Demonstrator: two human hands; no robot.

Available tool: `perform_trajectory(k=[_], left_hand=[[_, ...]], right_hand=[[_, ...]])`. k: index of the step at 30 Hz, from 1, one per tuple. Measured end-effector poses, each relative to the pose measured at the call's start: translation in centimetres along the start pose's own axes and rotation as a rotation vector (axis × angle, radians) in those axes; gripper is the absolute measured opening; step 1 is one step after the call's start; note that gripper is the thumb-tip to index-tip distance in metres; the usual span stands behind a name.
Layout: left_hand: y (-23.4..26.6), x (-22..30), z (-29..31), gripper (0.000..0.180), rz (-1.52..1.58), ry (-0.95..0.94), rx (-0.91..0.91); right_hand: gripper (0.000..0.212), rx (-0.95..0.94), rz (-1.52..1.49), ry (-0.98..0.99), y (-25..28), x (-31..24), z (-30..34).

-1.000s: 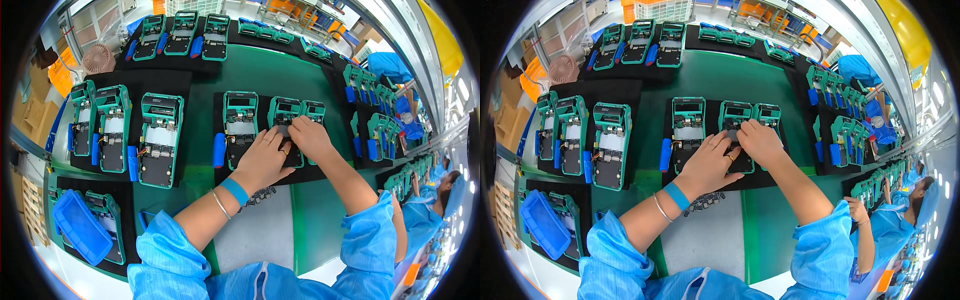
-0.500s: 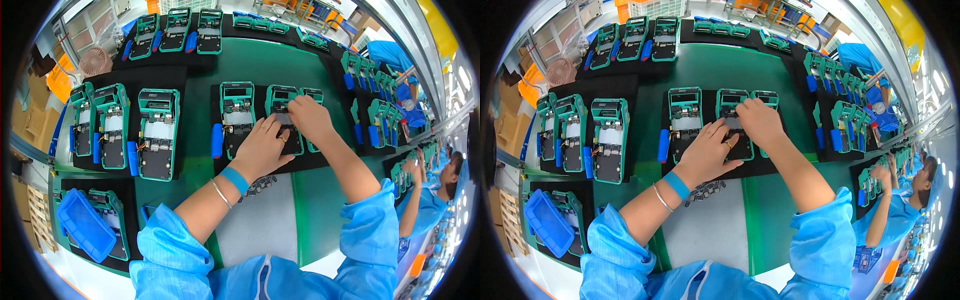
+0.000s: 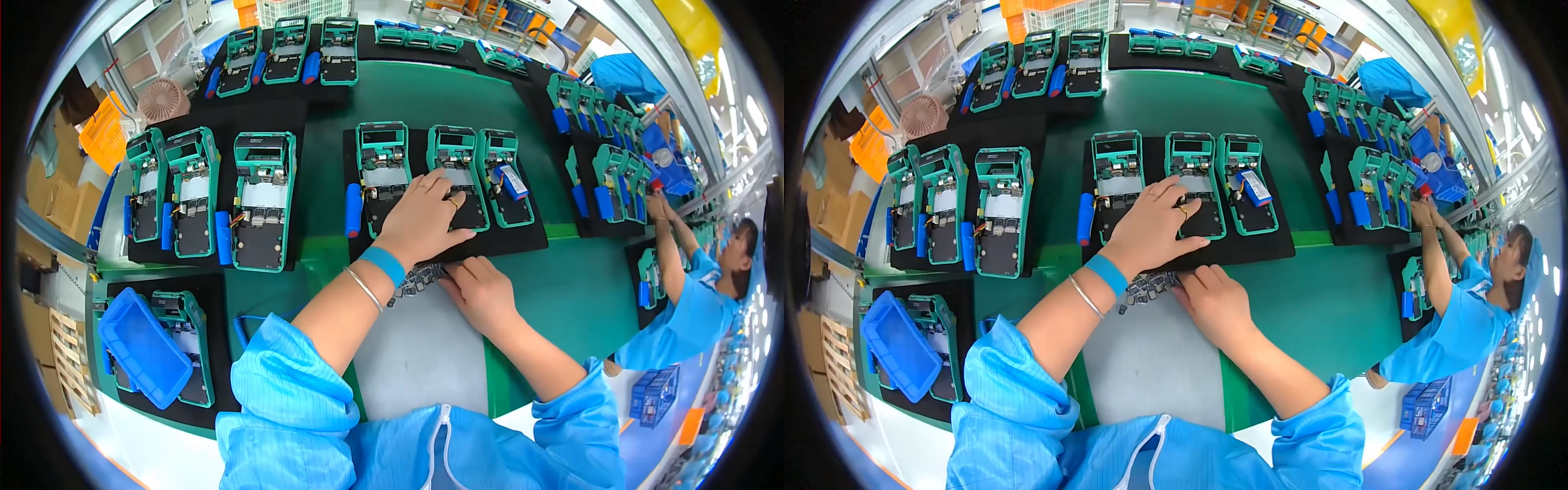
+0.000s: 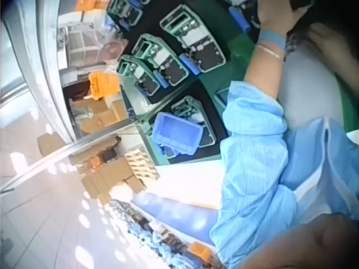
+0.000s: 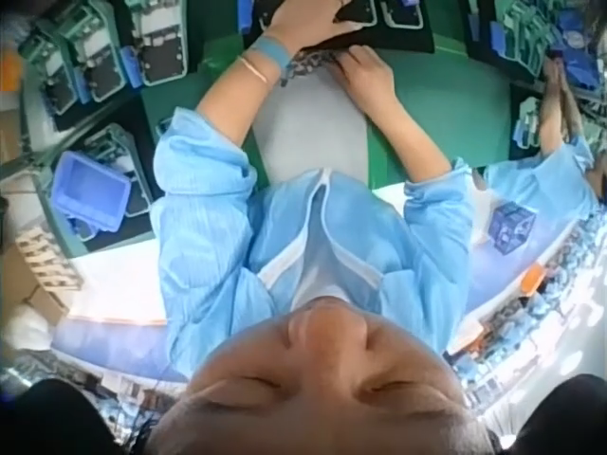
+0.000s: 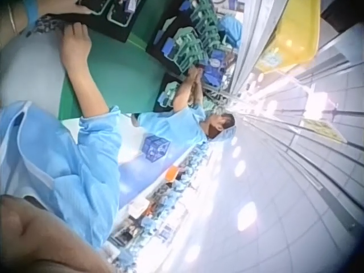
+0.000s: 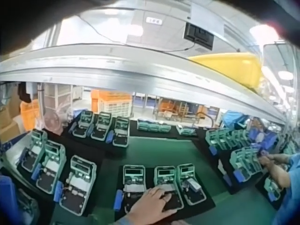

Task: The person assembles electronic devices by hand, placing circuit boards, batteries, and screws into green plastic housings on an assembly line.

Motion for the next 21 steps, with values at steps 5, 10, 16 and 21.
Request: perform_trajectory(k=[5, 10, 16, 21], left_hand=[[0.1, 0.1, 0.2, 0.060, -0.020, 0.007, -0.015], [0.4, 0.3, 0.5, 0.058, -0.073, -0.002, -0.005], [1.6, 0.1, 0.0, 0.058, 0.075, 0.008, -0.012], [1.9, 1.9, -4.8, 0.053, -0.055, -0.108, 0.028]], right_hand=[[0.016, 0.002, 0.074, 0.038, -0.6, 0.3, -0.2], [0.017, -0.080, 0.045, 0.179, 0.7, 3.2, 1.2], [0.020, -0.035, -0.169, 0.029, 1.6, 4.5, 2.0], [0.012, -0.059, -0.161, -0.134, 1.3, 3.4, 1.3]])
Point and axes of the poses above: each hand's wrist, its own z-axis away from the middle knuckle, its own y-axis out of the back of the hand, x = y × z, the point moved 4 cm from there along -z, towards the middle knuckle, and after that the axes turned 4 degrees about -y, right-handed, at the moved point
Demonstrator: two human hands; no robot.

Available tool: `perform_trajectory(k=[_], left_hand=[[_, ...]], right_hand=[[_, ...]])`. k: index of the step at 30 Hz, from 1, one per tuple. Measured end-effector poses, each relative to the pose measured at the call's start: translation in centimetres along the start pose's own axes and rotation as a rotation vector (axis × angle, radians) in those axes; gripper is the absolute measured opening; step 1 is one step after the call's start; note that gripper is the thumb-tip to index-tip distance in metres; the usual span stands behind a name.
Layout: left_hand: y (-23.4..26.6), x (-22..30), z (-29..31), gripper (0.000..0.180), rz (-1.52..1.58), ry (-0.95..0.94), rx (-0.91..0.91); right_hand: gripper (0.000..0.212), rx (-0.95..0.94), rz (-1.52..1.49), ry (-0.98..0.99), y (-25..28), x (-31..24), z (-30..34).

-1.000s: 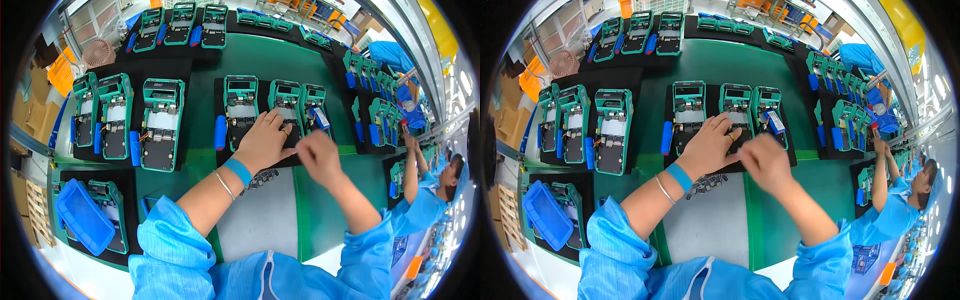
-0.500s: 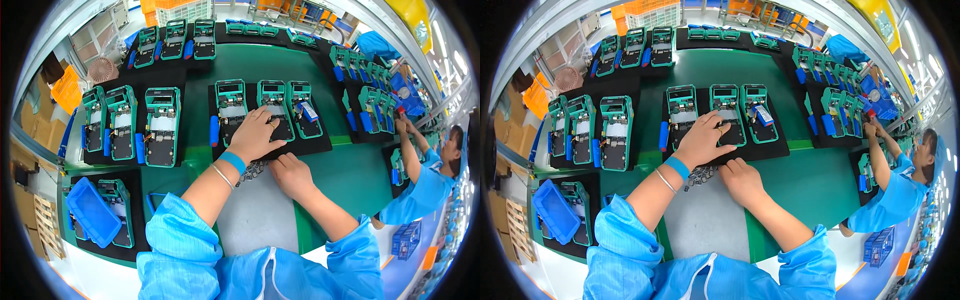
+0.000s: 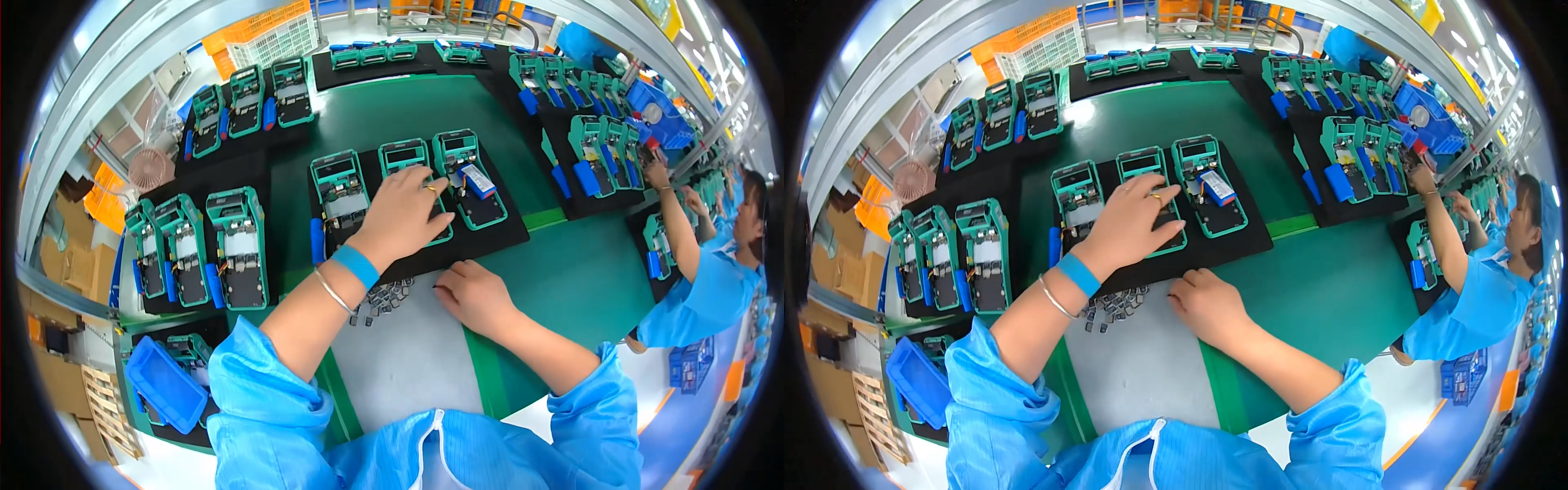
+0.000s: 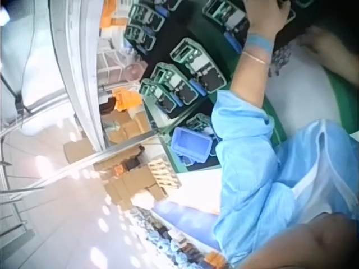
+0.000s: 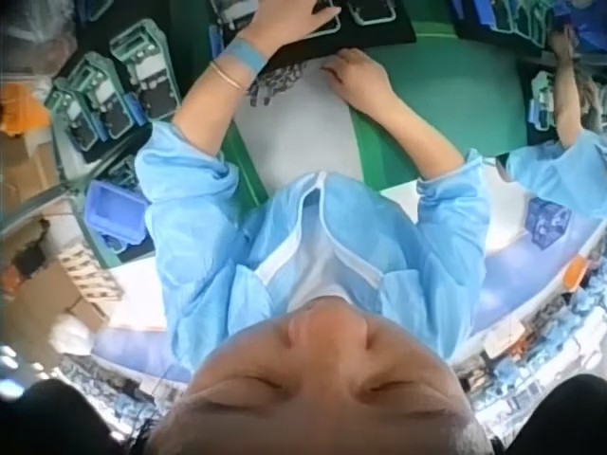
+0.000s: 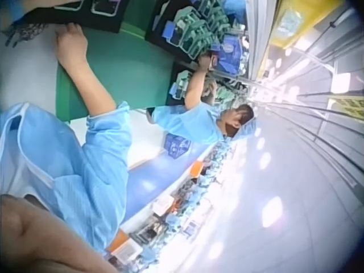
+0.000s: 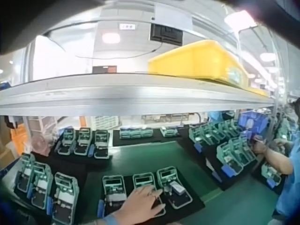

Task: The person assembles electronic devices by hand, placing circuit boards, batteries, and screws into green plastic housings on an assembly line.

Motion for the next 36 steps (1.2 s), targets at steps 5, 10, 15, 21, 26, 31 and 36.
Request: perform_trajectory(k=[5, 10, 15, 21, 26, 31, 36], left_hand=[[-3.8, 1.7, -4.2, 0.055, 0.028, -0.064, -0.162], [-6.6, 2.0, -6.9, 0.053, -0.102, 0.031, -0.237], [-7.5, 2.2, -8.3, 0.044, -0.108, 0.119, -0.235], [-6.0, 1.7, -6.5, 0.037, -0.027, 0.061, 0.003], [-2.9, 1.4, -2.2, 0.054, 0.090, 0.065, -0.131], [-3.8, 1.9, -1.1, 0.056, 0.227, 0.108, -0.213], [-5.6, 3.0, -1.1, 0.065, -0.159, 0.005, -0.082]], right_hand=[[0.011, -0.192, 0.304, -0.047, -1.7, -1.0, -1.3], [0.016, -0.343, 0.371, -0.122, -2.3, -2.5, -2.0], [0.017, -0.413, 0.353, -0.130, -2.8, -2.8, -2.5], [0.016, -0.465, 0.302, -0.054, -0.7, -2.9, -2.7], [0.012, -0.402, 0.133, -0.112, 2.1, 0.7, -0.4], [0.008, -0.093, -0.097, -0.179, 8.8, 4.9, -1.0], [0.007, 0.161, -0.275, -0.299, 9.8, 8.8, -3.9]])
Point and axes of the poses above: each hand's wrist, its own z-axis away from the middle knuckle, its own y-axis out of the back of the hand, x = y × z, the point moved 4 cm from there along -z, towards the middle knuckle, and after that the axes turned 4 degrees about -y, right-handed, at the moved point
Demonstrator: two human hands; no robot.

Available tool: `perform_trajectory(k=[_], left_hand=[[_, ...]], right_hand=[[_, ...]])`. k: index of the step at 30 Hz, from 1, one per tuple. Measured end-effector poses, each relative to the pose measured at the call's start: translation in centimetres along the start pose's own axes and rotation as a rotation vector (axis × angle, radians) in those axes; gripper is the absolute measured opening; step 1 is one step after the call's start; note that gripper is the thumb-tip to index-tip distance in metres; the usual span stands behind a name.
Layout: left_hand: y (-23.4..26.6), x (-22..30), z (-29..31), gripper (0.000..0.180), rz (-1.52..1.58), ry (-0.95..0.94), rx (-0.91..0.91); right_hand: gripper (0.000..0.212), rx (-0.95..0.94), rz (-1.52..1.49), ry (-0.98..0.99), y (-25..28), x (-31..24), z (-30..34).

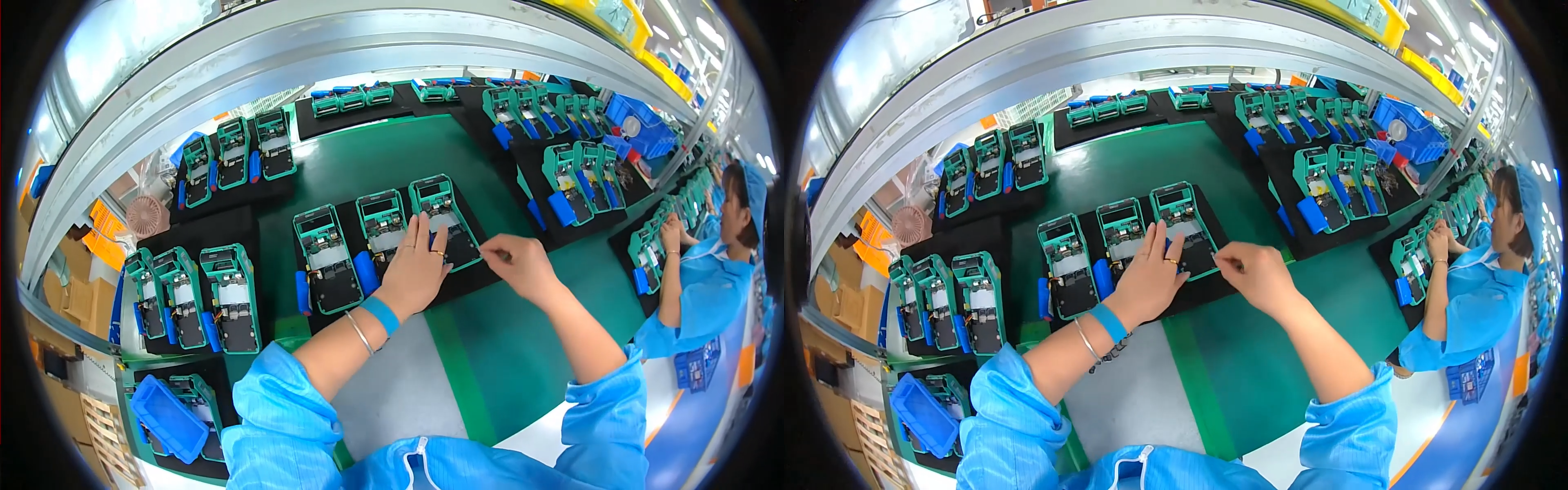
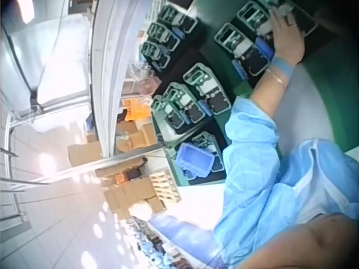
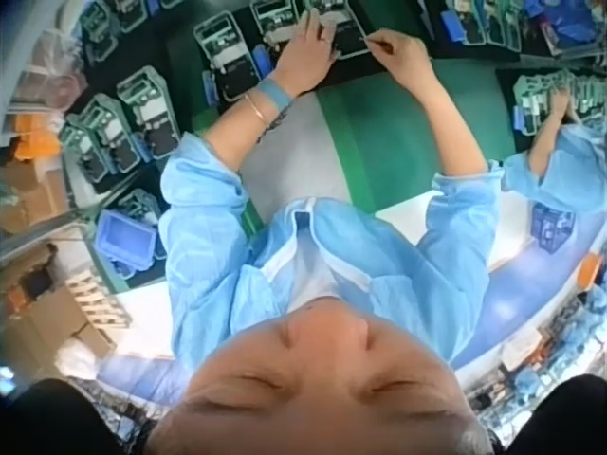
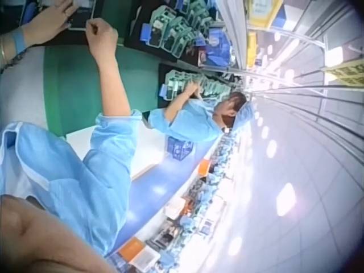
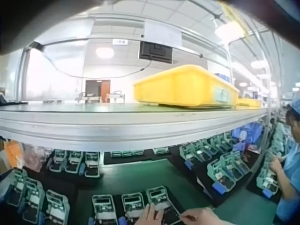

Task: The person assembles electronic devices by hand, placing circuit boards, batteries, and screws into green plastic housings on an assembly line.

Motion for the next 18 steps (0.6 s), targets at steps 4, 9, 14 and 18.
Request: perform_trajectory(k=[4, 9, 14, 18], left_hand=[[-1.6, 0.4, -0.5, 0.065, 0.091, 0.109, -0.074], [-1.5, 0.3, -0.5, 0.075, 0.083, 0.111, -0.080], [-1.1, 0.3, -0.3, 0.072, 0.089, 0.137, -0.053], [-1.0, 0.3, -0.3, 0.063, 0.087, 0.126, -0.021]], right_hand=[[0.007, 0.137, 0.335, 0.454, -2.0, 1.6, -3.0], [0.013, 0.103, 0.572, 0.653, -4.2, 3.7, -6.2], [0.014, 0.028, 0.657, 0.709, -5.1, 3.9, -8.2], [0.016, -0.023, 0.711, 0.760, -5.5, 4.2, -8.9]])
Point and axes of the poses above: each hand's wrist, its own z-axis away from the middle knuckle, its own y-axis out of the back of the hand, x = y × z, the point moved 4 cm from there along -z, towards the middle knuckle, and after that the axes turned 4 degrees about -y, right-handed, at the moved point
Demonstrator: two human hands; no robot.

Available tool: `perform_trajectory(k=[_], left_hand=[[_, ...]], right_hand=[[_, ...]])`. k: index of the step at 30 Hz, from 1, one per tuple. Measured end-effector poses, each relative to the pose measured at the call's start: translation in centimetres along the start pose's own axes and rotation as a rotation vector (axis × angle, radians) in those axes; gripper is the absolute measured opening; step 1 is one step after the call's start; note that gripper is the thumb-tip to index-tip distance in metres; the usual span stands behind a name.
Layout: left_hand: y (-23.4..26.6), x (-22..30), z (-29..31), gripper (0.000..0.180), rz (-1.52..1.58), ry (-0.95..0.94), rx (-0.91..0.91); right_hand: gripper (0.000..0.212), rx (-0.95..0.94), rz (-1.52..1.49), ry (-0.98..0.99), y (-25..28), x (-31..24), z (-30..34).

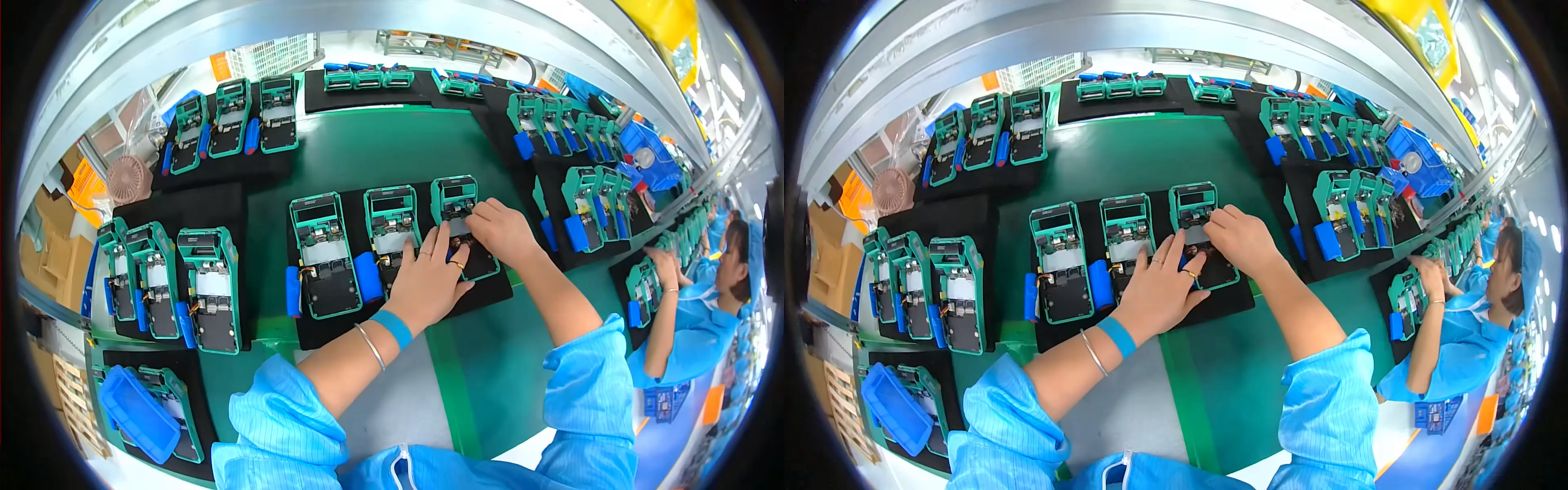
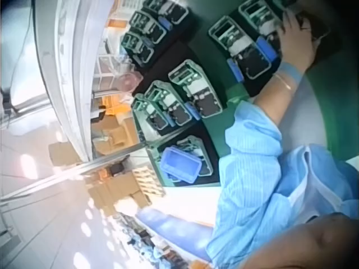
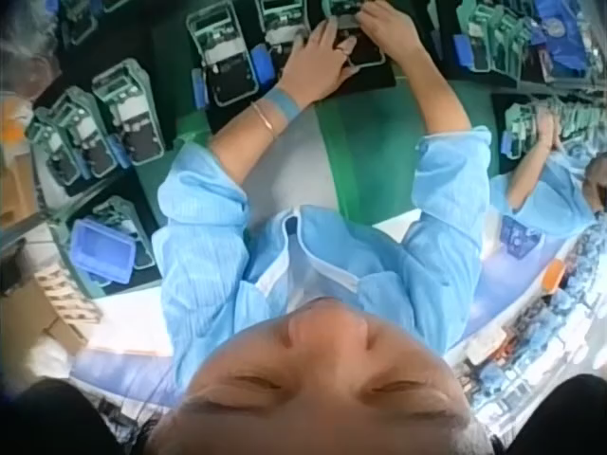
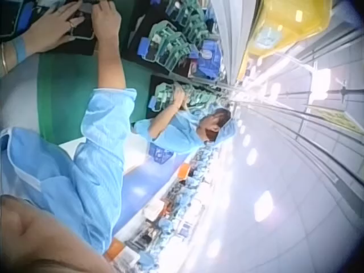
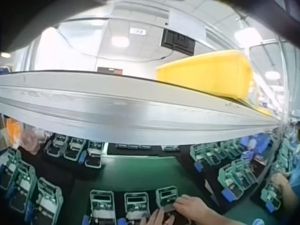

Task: The person assembles electronic devices by hand, placing circuit boards, batteries, and screws into green plastic housings on an assembly line.

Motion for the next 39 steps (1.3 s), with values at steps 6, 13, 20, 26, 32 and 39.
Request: perform_trajectory(k=[6, 13, 20, 26, 32, 39], left_hand=[[-0.2, -0.1, 0.2, 0.057, -0.002, -0.006, 0.027], [-0.1, -0.1, 0.1, 0.055, -0.005, 0.002, 0.022], [-0.3, 0.0, -0.1, 0.055, -0.045, -0.029, 0.018], [0.5, 0.0, 0.1, 0.059, 0.055, -0.011, 0.002], [9.3, -3.5, 4.0, 0.060, 0.407, 0.124, 0.180], [10.7, -12.5, 15.7, 0.078, 0.509, 0.677, 0.146]], right_hand=[[0.017, -0.039, 0.017, 0.061, -0.5, -0.1, -0.4], [0.019, -0.066, 0.084, 0.092, -0.4, 0.0, -0.8], [0.017, -0.207, 0.193, 0.018, -0.3, 0.7, -2.2], [0.014, -0.236, 0.183, -0.253, 0.3, 0.3, -1.0], [0.018, -0.216, -0.327, -0.818, 4.3, -0.3, 8.0], [0.027, -0.224, -0.798, -1.211, 3.4, -3.0, 12.6]])
Point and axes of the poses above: each hand's wrist, its own z-axis away from the middle knuckle, its own y-axis out of the back of the hand, x = y × z, the point moved 4 cm from there along -z, towards the middle knuckle, and after that the axes turned 4 degrees about -y, right-handed, at the moved point
